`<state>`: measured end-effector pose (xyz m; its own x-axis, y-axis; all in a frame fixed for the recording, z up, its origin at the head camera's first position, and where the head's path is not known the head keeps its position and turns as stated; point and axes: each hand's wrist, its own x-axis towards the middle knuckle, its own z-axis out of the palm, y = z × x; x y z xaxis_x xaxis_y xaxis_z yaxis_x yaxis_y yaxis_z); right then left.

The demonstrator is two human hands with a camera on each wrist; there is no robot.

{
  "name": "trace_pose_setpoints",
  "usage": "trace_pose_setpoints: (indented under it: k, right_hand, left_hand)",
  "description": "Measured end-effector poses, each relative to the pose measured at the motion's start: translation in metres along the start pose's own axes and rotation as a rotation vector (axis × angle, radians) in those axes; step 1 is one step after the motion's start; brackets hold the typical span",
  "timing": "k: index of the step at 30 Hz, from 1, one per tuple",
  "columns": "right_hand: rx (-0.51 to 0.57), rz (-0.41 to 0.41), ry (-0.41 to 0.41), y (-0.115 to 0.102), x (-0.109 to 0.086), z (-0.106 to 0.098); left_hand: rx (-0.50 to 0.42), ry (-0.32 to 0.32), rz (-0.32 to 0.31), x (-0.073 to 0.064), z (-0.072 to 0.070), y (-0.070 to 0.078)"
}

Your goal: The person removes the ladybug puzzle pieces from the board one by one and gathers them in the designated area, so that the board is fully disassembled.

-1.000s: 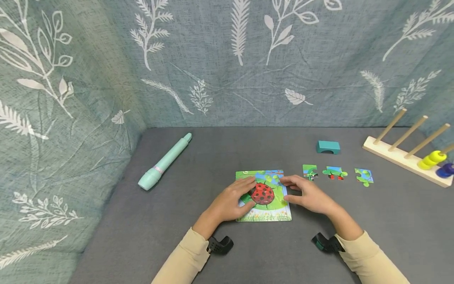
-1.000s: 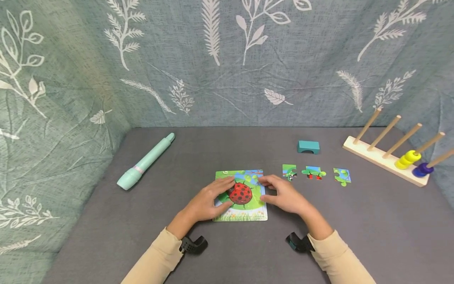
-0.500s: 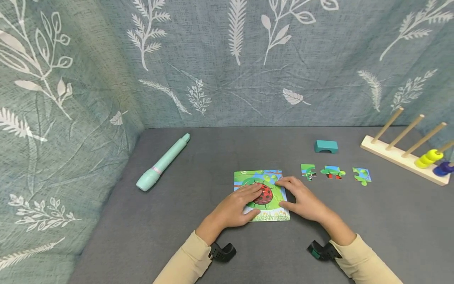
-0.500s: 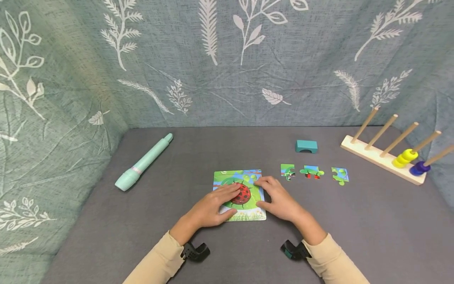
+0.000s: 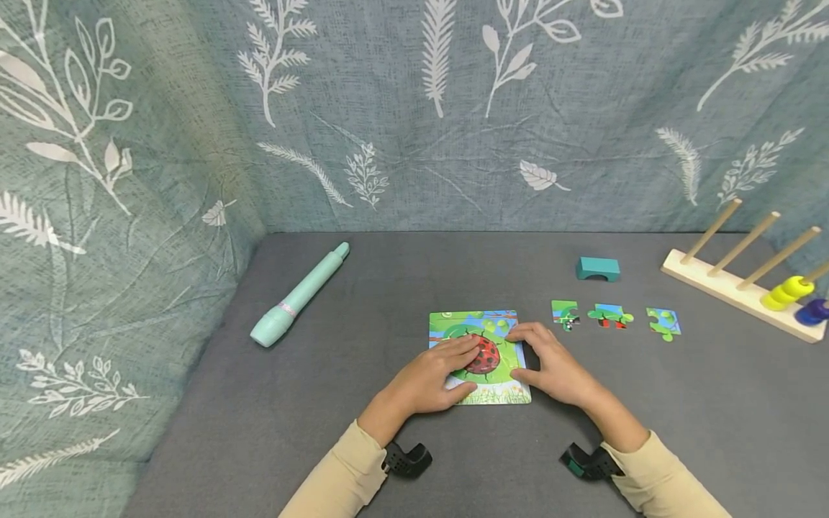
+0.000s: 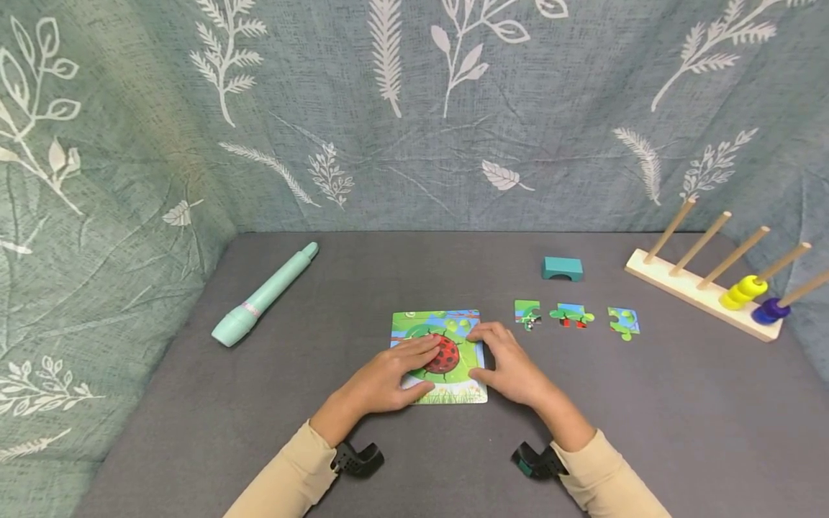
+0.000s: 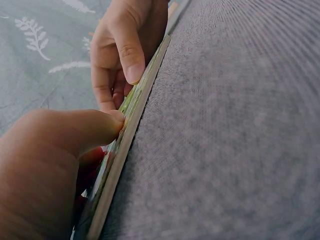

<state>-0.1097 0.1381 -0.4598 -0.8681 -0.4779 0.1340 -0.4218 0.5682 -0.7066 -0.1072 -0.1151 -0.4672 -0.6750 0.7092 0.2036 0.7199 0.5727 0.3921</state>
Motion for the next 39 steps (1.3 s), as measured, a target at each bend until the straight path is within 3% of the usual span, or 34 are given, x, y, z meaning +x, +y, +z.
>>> trace_pose_setpoints:
  k: [14, 28, 39]
  right_hand:
    - [0.054, 0.052, 0.025, -0.0010, 0.0018, 0.0027]
    - [-0.002, -0.017, 0.090, -0.0034, 0.0019, 0.0043]
    - [0.000, -0.005, 0.040, -0.0058, 0.0027, 0.0025]
  left_hand:
    - [-0.002, 0.004, 0.004, -0.0011, -0.0008, -0.0005]
    - [-0.005, 0.023, 0.015, -0.0006, -0.0007, -0.0003]
    - [-0.022, 0.015, 0.004, -0.0006, -0.0042, -0.0003]
